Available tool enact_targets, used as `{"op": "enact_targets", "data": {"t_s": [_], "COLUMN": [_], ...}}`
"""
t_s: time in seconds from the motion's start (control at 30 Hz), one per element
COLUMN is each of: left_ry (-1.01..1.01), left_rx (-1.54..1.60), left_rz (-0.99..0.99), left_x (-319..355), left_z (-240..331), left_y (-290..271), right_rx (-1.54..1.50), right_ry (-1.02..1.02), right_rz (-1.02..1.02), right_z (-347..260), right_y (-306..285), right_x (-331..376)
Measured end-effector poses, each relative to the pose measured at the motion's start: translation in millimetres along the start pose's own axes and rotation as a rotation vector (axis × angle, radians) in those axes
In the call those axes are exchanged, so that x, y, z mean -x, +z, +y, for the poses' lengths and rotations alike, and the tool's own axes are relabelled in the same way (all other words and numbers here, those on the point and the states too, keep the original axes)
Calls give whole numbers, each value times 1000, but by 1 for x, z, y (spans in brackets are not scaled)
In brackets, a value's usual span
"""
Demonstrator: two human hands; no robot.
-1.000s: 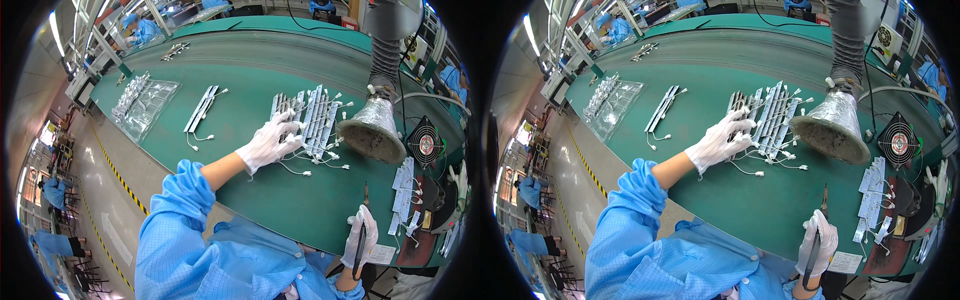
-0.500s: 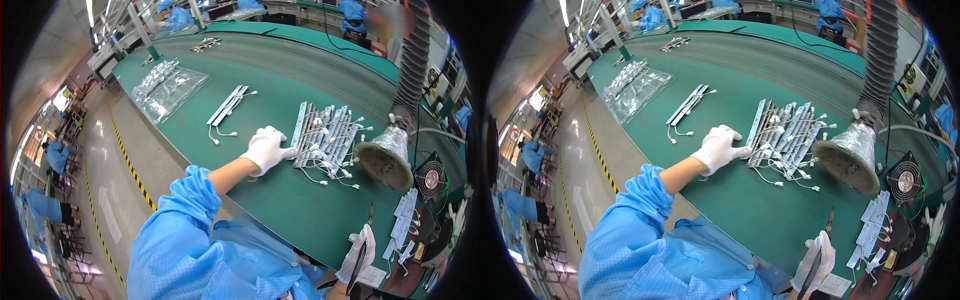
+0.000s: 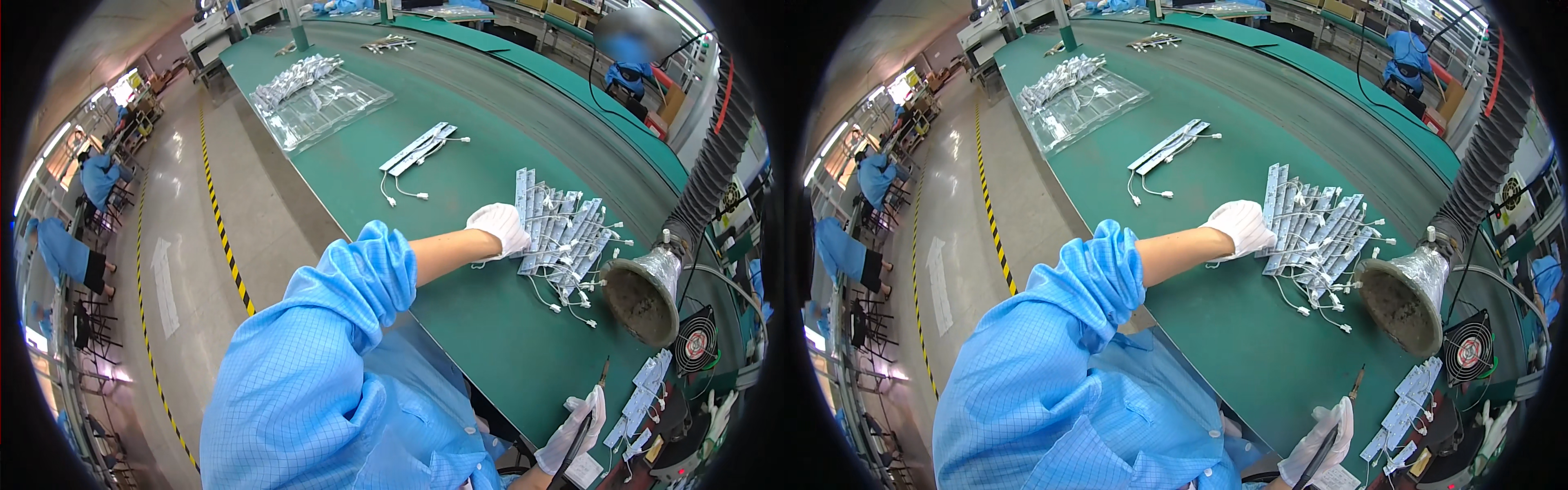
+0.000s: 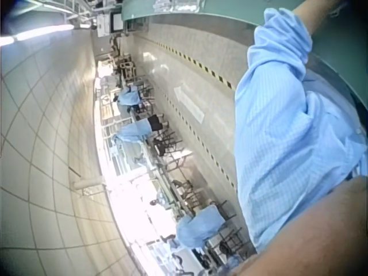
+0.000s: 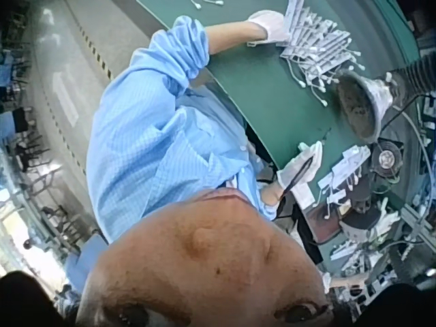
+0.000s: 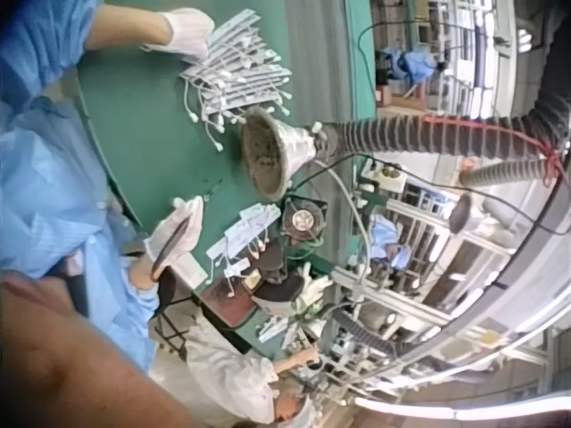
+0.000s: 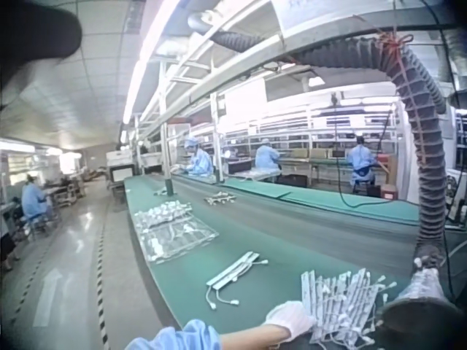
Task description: Soldering individual wires onto specific pads of LED light strips at an assembly station.
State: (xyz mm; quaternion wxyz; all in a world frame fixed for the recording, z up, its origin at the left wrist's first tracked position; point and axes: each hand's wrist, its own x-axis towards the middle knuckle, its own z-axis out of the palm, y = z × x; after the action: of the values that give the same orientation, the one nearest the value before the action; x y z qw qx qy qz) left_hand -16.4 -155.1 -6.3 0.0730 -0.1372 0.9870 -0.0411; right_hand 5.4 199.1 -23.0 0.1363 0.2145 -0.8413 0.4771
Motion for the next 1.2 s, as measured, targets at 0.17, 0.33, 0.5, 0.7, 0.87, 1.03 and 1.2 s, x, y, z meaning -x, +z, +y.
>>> {"op": "enact_targets", "data": {"t_s": [0.17,0.33,0.5,0.7,0.87,1.03,1.2], "left_ry": [-350,-258,-197,-351,-75,435,814], "left_rx": [598,631,610,404,118,96,147], "left_rz": [34,24,225,597,1026,992,568], "left_x": [14,-13,-23,21,35,78,96], "left_z": [-7,-31,-47,-25,-11,26,72], "left_y": [-35,-8,15,-20,-27,-38,-4], "right_rx": [-93,-136,-49,17,19,-162,86], "right_ry": [-55,-51,-101,-214,-156,-124,-157], "right_rz": [-2,2,5,-17,23,170,360], "right_z": [0,5,6,1,1,10,-1], "right_y": [1,7,1,-2,-4,-2,-7], "right_x": [-1,-3,-2,-8,-7,-3,-5]}}
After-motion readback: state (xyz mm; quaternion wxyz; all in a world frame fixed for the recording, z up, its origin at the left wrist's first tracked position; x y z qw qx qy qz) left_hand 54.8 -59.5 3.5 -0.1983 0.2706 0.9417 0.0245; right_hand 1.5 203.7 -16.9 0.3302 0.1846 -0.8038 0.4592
